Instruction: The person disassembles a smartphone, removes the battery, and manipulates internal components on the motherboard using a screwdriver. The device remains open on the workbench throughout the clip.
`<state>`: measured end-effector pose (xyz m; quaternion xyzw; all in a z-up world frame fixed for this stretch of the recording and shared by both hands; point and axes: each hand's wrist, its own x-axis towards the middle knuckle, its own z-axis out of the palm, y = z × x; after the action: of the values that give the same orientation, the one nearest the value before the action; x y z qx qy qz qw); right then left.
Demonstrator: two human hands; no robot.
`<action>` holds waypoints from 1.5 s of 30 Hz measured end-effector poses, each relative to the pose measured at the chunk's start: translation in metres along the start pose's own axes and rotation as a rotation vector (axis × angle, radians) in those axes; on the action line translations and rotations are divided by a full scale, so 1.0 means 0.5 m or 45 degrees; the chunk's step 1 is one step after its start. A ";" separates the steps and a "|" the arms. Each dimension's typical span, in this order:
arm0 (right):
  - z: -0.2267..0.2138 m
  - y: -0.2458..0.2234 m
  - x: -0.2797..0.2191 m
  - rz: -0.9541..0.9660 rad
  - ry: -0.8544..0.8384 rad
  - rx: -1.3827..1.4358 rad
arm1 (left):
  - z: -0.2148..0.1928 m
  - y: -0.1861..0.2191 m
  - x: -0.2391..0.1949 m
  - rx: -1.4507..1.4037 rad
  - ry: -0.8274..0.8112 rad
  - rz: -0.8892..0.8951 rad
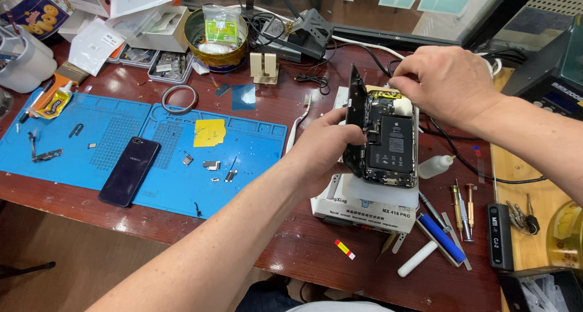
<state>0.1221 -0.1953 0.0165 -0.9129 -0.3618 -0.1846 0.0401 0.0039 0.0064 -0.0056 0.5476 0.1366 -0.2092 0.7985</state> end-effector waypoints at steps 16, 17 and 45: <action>-0.108 -0.133 -0.077 0.761 -0.143 1.246 | -0.148 0.007 -0.044 -0.209 0.434 0.123; -0.112 -0.151 -0.074 0.781 -0.196 1.265 | -0.181 0.010 -0.049 -0.195 0.467 0.170; 0.041 -0.555 0.235 1.069 -0.500 1.332 | -1.217 0.091 0.031 1.030 1.353 0.014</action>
<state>0.0198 0.0888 0.0239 -0.8528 -0.0202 0.2132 0.4762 0.0461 0.5847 -0.1962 0.8333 0.4194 0.0584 0.3552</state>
